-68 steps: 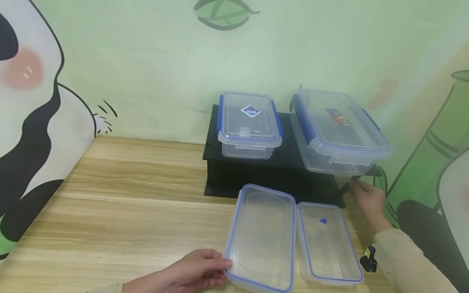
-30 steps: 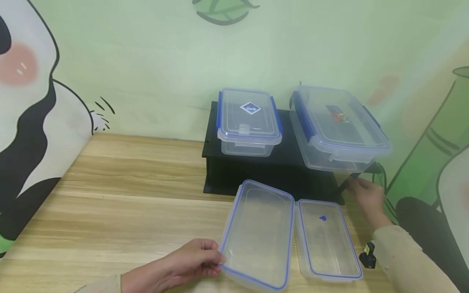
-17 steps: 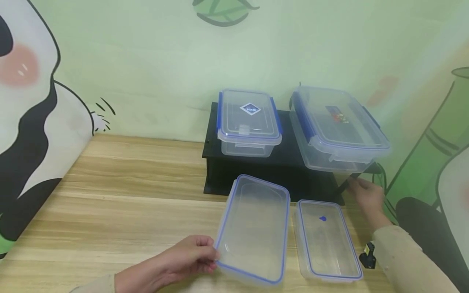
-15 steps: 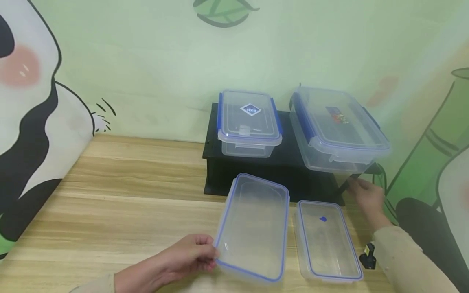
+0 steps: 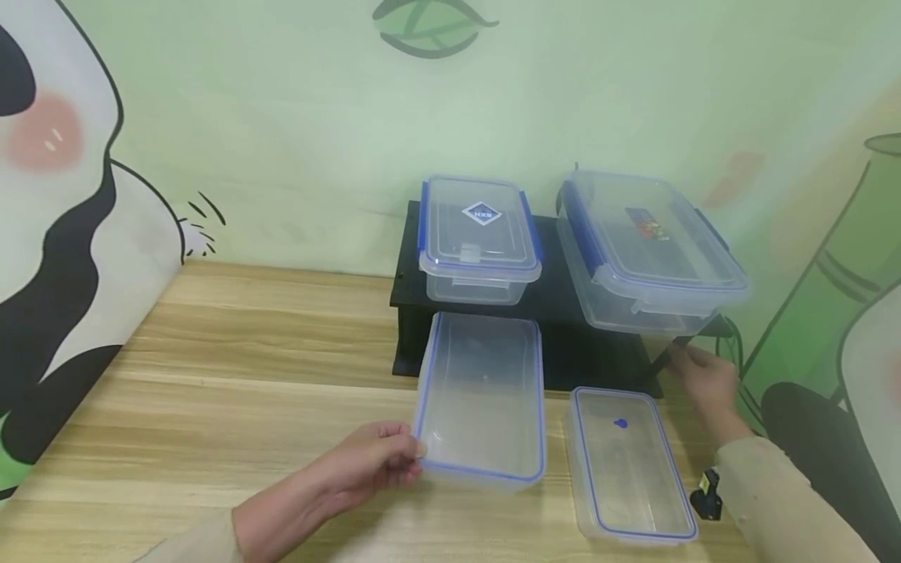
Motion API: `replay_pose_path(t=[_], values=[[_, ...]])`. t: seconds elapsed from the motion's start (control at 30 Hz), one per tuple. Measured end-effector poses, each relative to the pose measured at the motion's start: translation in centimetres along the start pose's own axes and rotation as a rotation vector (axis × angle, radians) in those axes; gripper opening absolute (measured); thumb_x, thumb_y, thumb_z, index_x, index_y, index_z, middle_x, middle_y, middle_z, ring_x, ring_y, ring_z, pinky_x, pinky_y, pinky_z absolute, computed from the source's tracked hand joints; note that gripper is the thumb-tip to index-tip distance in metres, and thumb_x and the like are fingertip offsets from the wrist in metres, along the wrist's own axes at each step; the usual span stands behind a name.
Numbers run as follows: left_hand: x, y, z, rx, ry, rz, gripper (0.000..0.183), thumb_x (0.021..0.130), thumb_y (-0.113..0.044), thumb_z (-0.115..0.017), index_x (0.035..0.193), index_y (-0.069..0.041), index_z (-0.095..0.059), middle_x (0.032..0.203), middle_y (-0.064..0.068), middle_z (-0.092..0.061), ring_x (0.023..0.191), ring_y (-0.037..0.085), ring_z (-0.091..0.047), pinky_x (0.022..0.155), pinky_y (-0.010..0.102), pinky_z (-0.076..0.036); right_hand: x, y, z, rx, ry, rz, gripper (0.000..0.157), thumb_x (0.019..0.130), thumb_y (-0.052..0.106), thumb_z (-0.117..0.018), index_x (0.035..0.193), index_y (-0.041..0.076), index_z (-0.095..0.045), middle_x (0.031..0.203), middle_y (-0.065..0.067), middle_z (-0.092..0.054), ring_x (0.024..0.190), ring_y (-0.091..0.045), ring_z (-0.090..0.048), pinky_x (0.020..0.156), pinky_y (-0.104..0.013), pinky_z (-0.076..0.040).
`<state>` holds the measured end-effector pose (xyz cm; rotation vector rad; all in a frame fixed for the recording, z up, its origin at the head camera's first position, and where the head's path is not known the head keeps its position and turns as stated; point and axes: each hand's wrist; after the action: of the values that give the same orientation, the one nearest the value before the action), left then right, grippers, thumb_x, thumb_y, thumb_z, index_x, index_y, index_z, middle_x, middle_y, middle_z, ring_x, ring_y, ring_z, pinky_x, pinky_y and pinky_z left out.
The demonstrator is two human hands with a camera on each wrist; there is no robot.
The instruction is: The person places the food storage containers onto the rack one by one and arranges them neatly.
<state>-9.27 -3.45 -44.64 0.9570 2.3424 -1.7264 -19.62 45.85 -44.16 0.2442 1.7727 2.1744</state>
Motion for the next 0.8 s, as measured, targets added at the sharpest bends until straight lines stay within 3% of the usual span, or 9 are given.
replay_pose_path(t=[0.53, 0.8], values=[[4.0, -2.6, 0.3, 0.002, -0.049, -0.036, 0.004, 0.091, -0.002, -0.062, 0.089, -0.003, -0.066, 0.081, 0.003, -0.066, 0.076, 0.012, -0.063, 0.072, 0.02, -0.055, 0.5, -0.5, 0.4, -0.106, 0.004, 0.007, 0.063, 0.108, 0.019, -0.064, 0.151, -0.018, -0.038, 0.085, 0.028, -0.068, 0.075, 0.011, -0.07, 0.075, -0.014, -0.06], [6.3, -3.7, 0.9, 0.027, -0.054, -0.003, 0.006, 0.092, -0.006, -0.066, 0.088, -0.007, -0.062, 0.082, 0.004, -0.065, 0.076, 0.013, -0.061, 0.071, 0.02, -0.054, 0.4, -0.4, 0.4, -0.06, 0.014, 0.011, 0.066, 0.107, 0.018, -0.065, 0.151, -0.02, -0.034, 0.085, 0.026, -0.07, 0.074, 0.009, -0.071, 0.074, -0.014, -0.06]])
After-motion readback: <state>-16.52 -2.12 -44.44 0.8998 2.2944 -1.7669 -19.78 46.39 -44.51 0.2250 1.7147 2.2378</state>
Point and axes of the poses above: each hand's wrist, its own x-axis towards the middle knuckle, its own z-axis out of the back of the hand, y = z × x
